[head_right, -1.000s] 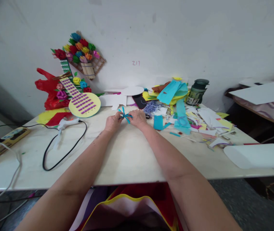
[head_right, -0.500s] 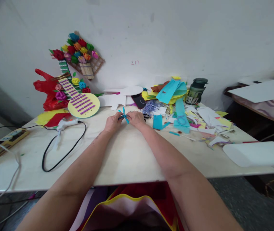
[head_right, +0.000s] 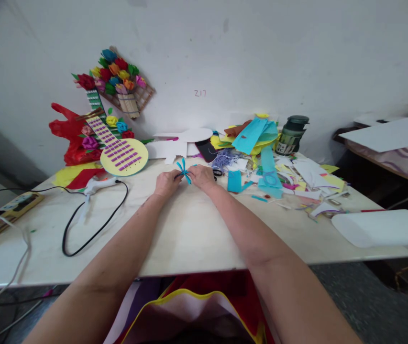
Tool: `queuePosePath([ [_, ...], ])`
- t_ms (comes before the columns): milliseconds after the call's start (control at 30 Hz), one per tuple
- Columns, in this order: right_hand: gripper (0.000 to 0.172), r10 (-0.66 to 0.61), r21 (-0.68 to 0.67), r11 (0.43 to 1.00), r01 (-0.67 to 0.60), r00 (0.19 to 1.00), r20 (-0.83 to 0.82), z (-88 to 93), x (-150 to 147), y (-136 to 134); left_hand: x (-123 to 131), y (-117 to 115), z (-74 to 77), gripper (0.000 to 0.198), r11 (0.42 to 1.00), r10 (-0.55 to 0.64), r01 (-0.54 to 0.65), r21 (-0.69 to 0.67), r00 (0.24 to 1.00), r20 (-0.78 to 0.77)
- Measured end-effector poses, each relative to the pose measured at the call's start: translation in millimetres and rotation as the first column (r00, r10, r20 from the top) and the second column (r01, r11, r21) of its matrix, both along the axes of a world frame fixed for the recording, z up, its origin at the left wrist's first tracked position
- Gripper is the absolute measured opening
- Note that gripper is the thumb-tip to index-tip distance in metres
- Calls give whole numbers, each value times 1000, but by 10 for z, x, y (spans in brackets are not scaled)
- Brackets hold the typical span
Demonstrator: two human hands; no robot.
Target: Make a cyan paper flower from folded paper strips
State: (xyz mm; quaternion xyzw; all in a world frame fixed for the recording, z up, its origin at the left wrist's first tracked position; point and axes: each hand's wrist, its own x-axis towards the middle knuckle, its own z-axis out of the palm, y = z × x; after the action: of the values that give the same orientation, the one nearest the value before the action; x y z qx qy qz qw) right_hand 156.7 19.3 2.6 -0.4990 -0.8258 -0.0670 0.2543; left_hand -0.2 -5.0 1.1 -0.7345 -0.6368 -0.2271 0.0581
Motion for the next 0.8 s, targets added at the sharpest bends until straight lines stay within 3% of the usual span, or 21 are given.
queuePosePath([
  [533, 29, -142, -48, 988, 144, 989, 47, 66, -114, -130, 73, -28, 63, 32, 997, -66, 63, -35, 990, -128],
  [800, 26, -37, -107, 994, 34, 999, -24, 41, -34, -37, 39, -41, 59, 32, 999, -36, 31, -34, 988, -150],
])
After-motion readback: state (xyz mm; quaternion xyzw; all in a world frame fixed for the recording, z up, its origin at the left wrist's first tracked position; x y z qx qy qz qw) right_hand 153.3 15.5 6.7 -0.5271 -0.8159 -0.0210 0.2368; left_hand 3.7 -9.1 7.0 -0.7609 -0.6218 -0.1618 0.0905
